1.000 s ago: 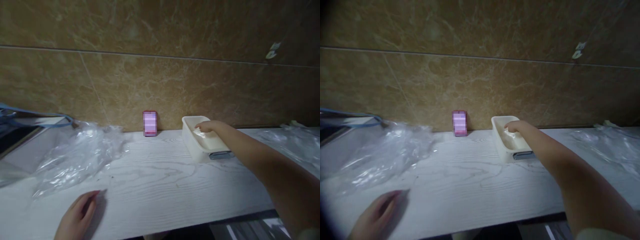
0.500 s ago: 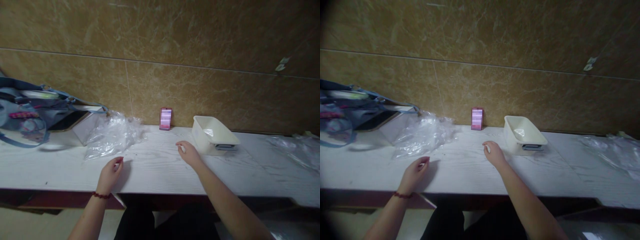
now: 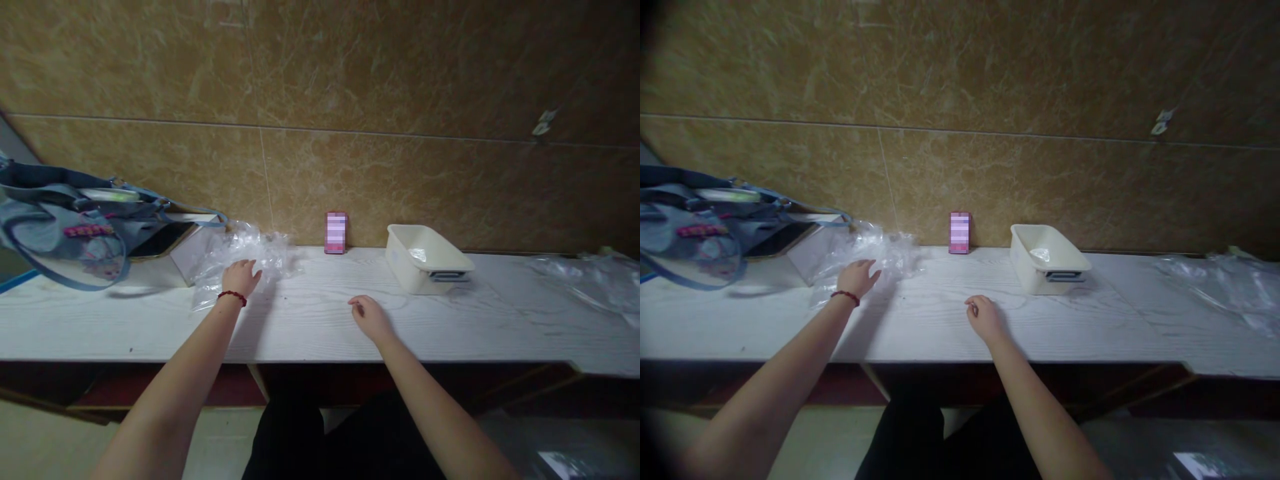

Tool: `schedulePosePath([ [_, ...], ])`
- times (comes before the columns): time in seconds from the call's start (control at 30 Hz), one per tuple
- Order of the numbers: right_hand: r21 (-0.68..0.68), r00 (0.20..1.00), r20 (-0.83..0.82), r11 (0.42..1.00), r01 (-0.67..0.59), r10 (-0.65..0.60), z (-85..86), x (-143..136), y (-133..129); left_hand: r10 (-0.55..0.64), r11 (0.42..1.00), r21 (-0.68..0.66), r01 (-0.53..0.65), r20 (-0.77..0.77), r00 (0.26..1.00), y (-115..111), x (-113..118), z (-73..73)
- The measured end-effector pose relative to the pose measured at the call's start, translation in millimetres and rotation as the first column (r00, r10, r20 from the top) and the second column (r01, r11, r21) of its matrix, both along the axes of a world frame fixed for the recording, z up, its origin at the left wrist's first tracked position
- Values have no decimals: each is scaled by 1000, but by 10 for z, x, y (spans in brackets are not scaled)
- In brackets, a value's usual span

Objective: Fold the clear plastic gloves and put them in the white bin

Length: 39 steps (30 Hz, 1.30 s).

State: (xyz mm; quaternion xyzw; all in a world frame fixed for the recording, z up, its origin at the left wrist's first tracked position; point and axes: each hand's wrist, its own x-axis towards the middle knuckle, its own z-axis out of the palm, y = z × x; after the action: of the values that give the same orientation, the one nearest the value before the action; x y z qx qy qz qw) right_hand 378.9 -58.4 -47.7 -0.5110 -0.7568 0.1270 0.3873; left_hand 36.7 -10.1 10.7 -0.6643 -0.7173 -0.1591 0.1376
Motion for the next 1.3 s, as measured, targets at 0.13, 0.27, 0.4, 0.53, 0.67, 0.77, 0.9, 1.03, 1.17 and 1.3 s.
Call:
schedulePosePath([
  [0.13, -57, 999, -27, 998, 20, -22, -11, 13, -10, 31, 988, -151, -26, 32, 999, 130, -56, 25],
  [0.27, -97, 999, -43, 995, 27, -32, 1, 14, -13, 12, 983, -184, 0, 65, 998, 194, -119, 149],
  [0.4, -108, 997, -66, 994, 33, -41, 16, 16, -21, -35, 984, -169, 53, 109, 993, 221, -170, 375],
  [0.53, -113, 995, -81, 993, 41, -51, 6, 22, -25, -39, 990, -121, 74, 267, 963, 238, -244, 564],
  [0.67, -114, 994, -88, 992, 52, -62, -27, 27, -4, -50, 982, -149, 111, 367, 929, 258, -313, 635],
  [0.77, -111, 993, -99, 993, 45, -56, -50, 30, 16, -41, 974, -183, 130, 426, 904, 259, -336, 650],
  [0.9, -104, 993, -104, 994, 41, -52, -59, 30, 26, -26, 980, -169, 104, 412, 911, 224, -338, 728],
  [1.03, -106, 992, -119, 994, 35, -47, -52, 32, 24, -84, 982, -132, 134, 333, 939, 174, -329, 917],
  [1.17, -126, 986, -158, 992, 25, -45, -24, 29, 50, -148, 977, -130, 169, 159, 976, 157, -323, 1160],
  [1.3, -121, 980, -197, 992, -17, -7, 108, -60, 143, -227, 960, -157, 233, 56, 972, 160, -273, 1353],
])
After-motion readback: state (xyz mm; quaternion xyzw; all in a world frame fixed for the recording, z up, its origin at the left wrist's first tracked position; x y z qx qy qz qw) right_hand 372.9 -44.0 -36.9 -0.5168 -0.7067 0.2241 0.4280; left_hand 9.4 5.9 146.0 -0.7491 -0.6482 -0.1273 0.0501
